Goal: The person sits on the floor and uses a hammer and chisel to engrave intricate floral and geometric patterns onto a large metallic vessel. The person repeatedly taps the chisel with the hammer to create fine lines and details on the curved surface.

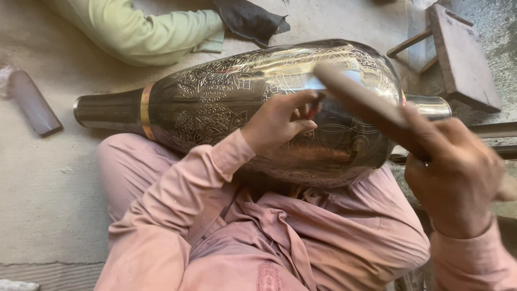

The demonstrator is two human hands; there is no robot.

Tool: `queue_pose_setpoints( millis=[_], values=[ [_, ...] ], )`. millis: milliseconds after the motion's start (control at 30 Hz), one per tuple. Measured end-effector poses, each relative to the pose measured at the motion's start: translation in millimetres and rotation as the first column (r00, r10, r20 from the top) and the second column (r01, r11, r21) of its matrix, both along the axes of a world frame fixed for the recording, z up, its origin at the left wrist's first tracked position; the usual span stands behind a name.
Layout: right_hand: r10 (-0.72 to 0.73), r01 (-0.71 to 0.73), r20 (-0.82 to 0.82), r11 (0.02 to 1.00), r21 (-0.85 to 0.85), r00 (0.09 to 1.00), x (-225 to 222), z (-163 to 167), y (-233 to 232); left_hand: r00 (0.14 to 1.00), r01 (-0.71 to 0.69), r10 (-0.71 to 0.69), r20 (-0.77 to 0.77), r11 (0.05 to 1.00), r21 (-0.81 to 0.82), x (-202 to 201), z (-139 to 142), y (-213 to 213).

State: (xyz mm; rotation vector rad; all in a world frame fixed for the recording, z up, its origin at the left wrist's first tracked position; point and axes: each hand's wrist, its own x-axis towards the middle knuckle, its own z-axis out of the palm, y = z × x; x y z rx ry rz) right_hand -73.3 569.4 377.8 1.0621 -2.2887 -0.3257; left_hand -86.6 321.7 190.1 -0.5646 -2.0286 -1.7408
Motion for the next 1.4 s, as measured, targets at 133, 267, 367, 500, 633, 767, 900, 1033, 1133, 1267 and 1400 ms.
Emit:
queue_pose_setpoints(
  millis=[133, 267, 367, 500, 633, 767, 900, 1033, 1133, 1267, 1400],
  values=[
    [0.123, -0.087, -0.153, 0.970, 0.225, 0.980, 2.2, 28.3, -54.3, 0.977, -0.211, 0.203, 0.061, 0.957, 0.201, 24.7, -15.5, 11.6],
    [0.254, -0.090, -0.282, 0.869, 0.486, 0.925, 19.3, 42.1, -97.6, 0.935, -0.353, 0.317, 0.157, 0.861, 0.366, 35.9, -27.8, 30.2],
    [0.380, -0.212, -0.281, 0.849, 0.485, 0.881, 32.5, 41.8, -117.6, 0.897, -0.435, 0.420, 0.134, 0.791, 0.430, 46.3, -44.2, 46.1],
    [0.458, -0.297, -0.269, 0.828, 0.475, 0.847, 54.9, 38.4, -118.4, 0.845, -0.450, 0.535, 0.016, 0.692, 0.564, 49.2, -64.6, 66.5],
    [0.311, -0.051, -0.394, 0.835, 0.548, 0.865, 74.5, 23.9, -88.6, 0.787, -0.614, 0.594, 0.165, 0.731, 0.297, 50.2, -70.3, 59.7],
    [0.104, -0.101, -0.073, 0.994, 0.043, 0.992, 52.4, -6.1, -34.6, 0.918, -0.375, 0.393, -0.055, 0.905, 0.199, 27.5, -48.1, 27.0],
    [-0.002, 0.206, 0.377, 0.840, -0.502, 0.926, 32.1, -63.0, 12.0, 0.994, 0.106, -0.104, 0.019, 0.989, -0.101, -9.0, -7.5, 0.1],
    [0.064, 0.237, 0.471, 0.801, -0.550, 0.880, 30.2, -106.3, 46.7, 0.940, 0.331, -0.340, 0.024, 0.894, -0.302, -27.6, 22.5, -8.5],
    [0.109, 0.157, 0.342, 0.735, -0.660, 0.933, 34.8, -129.5, 63.6, 0.919, 0.386, -0.393, 0.031, 0.882, -0.272, -25.7, 29.7, -12.5],
    [0.045, 0.064, 0.148, 0.755, -0.653, 0.988, 36.0, -144.0, 76.5, 0.915, 0.331, -0.381, -0.129, 0.896, -0.297, -23.3, 34.0, -12.4],
    [0.054, 0.075, 0.163, 0.716, -0.694, 0.985, 35.0, -151.5, 73.3, 0.935, 0.355, -0.317, 0.161, 0.828, -0.434, -25.0, 39.5, -5.4]
  ],
)
